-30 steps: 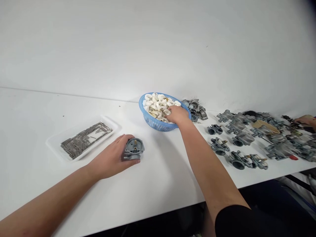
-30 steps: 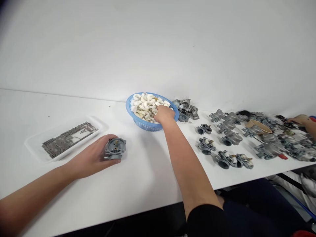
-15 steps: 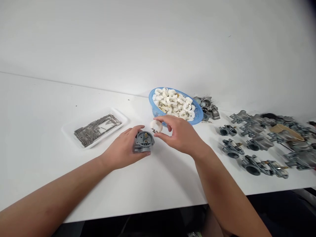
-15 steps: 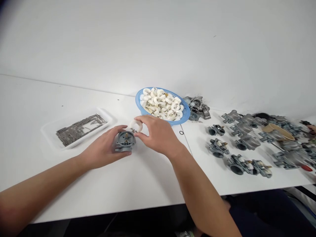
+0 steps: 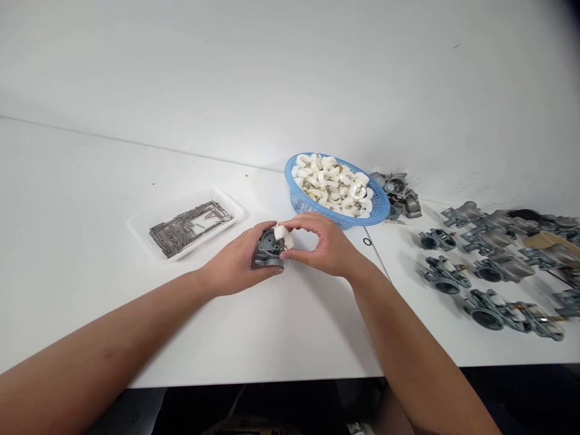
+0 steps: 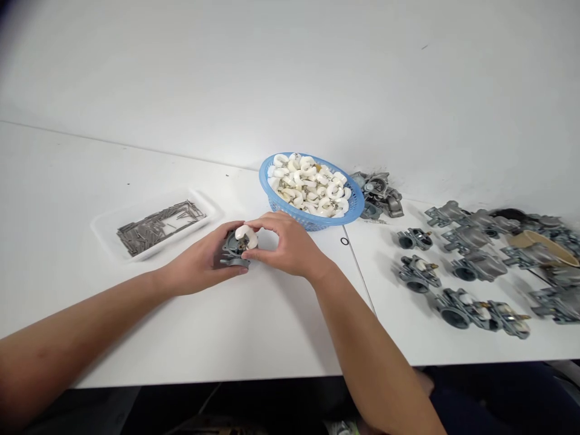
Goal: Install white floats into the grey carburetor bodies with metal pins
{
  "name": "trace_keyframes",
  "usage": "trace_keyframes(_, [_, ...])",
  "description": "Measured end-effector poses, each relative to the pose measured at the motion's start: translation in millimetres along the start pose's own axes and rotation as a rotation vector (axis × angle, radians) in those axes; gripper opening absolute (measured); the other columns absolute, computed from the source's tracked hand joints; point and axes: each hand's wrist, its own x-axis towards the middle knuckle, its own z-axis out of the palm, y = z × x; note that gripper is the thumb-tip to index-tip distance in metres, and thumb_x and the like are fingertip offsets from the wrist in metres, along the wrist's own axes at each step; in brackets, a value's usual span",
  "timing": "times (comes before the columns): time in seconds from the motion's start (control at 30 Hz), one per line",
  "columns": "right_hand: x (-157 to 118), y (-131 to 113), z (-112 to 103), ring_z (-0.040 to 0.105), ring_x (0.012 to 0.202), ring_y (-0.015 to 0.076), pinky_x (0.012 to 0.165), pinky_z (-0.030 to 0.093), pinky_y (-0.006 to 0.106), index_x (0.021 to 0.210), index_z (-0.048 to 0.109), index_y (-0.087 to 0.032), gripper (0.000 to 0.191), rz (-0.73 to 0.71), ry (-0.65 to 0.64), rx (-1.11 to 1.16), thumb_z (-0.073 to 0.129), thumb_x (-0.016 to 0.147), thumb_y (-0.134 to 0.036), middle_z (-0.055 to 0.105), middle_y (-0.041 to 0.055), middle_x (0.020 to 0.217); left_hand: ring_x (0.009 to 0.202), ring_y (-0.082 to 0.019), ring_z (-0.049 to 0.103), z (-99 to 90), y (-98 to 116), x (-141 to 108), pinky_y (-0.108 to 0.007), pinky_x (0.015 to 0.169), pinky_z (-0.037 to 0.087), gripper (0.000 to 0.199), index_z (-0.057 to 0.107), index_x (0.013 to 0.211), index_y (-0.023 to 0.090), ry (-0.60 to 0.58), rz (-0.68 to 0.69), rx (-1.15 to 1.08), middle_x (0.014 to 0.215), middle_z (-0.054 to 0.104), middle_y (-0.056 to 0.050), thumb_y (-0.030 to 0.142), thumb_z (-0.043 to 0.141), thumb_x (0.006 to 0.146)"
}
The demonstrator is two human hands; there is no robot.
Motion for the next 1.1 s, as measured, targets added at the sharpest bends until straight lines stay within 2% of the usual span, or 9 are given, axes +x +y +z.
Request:
trace_keyframes(0.13, [0.9, 3.9, 7.8, 0.062, 0.099, 0.0217, 0.092, 0.049, 0.039, 0.121, 0.071, -0.028, 0.04, -0.021, 0.019, 0.034, 0.08, 0.085, -0.042, 0.069, 0.0024, 0.104, 0.126, -0.026, 0.057, -0.9, -0.9, -0.2, -0.04, 0.095, 0.059, 0.107, 0.011, 0.157, 0.035, -0.027, -0.05, -0.235, 0.156, 0.035, -0.014, 0.038, 0.081, 0.077])
trace_keyframes(0.2, [0.3, 4.3, 10.1, 0.062, 0.099, 0.0213, 0.091, 0.05, 0.038, 0.121, 0.072, -0.029, 0.037, -0.03, 0.015, 0.043, 0.077, 0.087, -0.043, 0.069, 0.003, 0.104, 0.126, -0.025, 0.057, -1.9, -2.3, 1.0, -0.041, 0.098, 0.057, 0.092, 0.023, 0.153, 0.032, -0.03, -0.034, -0.306, 0.149, 0.045, -0.012, 0.037, 0.079, 0.08])
trace_keyframes(0.3, [-1.4, 4.3, 11.2, 0.063, 0.102, 0.0208, 0.093, 0.05, 0.038, 0.118, 0.073, -0.029, 0.032, -0.042, 0.018, 0.071, 0.077, 0.088, -0.04, 0.069, 0.0033, 0.107, 0.111, -0.024, 0.064, -3.1, -4.8, 2.8, -0.043, 0.093, 0.059, 0.065, 0.044, 0.142, 0.024, -0.026, -0.024, -0.362, 0.127, 0.061, -0.01, 0.041, 0.073, 0.086])
trace_keyframes(0.4, [-2.2, 3.7, 9.9, 0.063, 0.106, 0.0205, 0.097, 0.049, 0.038, 0.113, 0.073, -0.027, 0.028, -0.046, 0.028, 0.128, 0.077, 0.087, -0.036, 0.07, 0.0022, 0.11, 0.103, -0.025, 0.067, -4.0, -6.9, 3.1, -0.045, 0.09, 0.06, 0.06, 0.052, 0.137, 0.022, 0.019, -0.023, -0.293, 0.116, 0.066, -0.01, 0.048, 0.071, 0.087])
trace_keyframes(0.57, [-1.4, 7.1, 4.9, 0.063, 0.108, 0.0209, 0.091, 0.049, 0.036, 0.109, 0.073, -0.026, 0.024, -0.019, -0.026, 0.23, 0.077, 0.086, -0.029, 0.071, 0.0024, 0.113, 0.104, -0.026, 0.066, -6.0, -6.9, 2.3, -0.045, 0.092, 0.057, 0.061, 0.055, 0.135, 0.022, 0.032, -0.026, -0.25, 0.12, 0.065, -0.011, 0.054, 0.071, 0.086])
trace_keyframes(0.7, [-1.5, 14.5, 3.7, 0.064, 0.093, 0.0179, 0.084, 0.05, 0.034, 0.104, 0.072, -0.023, 0.021, 0.055, -0.044, 0.322, 0.077, 0.084, -0.029, 0.071, 0.0037, 0.108, 0.103, -0.024, 0.065, -7.1, -4.6, 0.8, -0.041, 0.091, 0.055, 0.052, 0.058, 0.131, 0.023, -0.004, -0.055, -0.297, 0.121, 0.066, -0.009, 0.056, 0.065, 0.091])
trace_keyframes(0.8, [-1.1, 16.7, 8.5, 0.063, 0.082, 0.0151, 0.081, 0.051, 0.033, 0.107, 0.07, -0.022, 0.03, 0.093, 0.026, 0.374, 0.082, 0.08, -0.031, 0.071, 0.0038, 0.103, 0.108, -0.026, 0.064, -8.4, -3.4, -1.2, -0.041, 0.092, 0.054, 0.052, 0.058, 0.132, 0.025, 0.029, -0.061, -0.236, 0.12, 0.067, -0.008, 0.058, 0.061, 0.093])
trace_keyframes(0.93, [0.6, 15.7, 19.9, 0.065, 0.078, 0.0151, 0.079, 0.054, 0.032, 0.1, 0.07, -0.019, 0.028, 0.112, 0.154, 0.455, 0.083, 0.079, -0.033, 0.073, 0.0041, 0.095, 0.115, -0.031, 0.063, -12.4, -0.2, -2.2, -0.047, 0.099, 0.051, 0.067, 0.057, 0.138, 0.027, 0.1, -0.162, -0.152, 0.125, 0.067, -0.009, 0.063, 0.07, 0.083])
trace_keyframes(1.1, [0.2, 13.1, 32.2, 0.07, 0.09, 0.0173, 0.089, 0.055, 0.033, 0.103, 0.074, -0.021, 0.021, 0.084, 0.187, 0.467, 0.078, 0.085, -0.032, 0.075, 0.0037, 0.096, 0.111, -0.028, 0.065, -13.8, 2.7, 0.3, -0.044, 0.1, 0.05, 0.058, 0.066, 0.126, 0.024, 0.076, -0.094, -0.16, 0.129, 0.066, -0.009, 0.061, 0.072, 0.082])
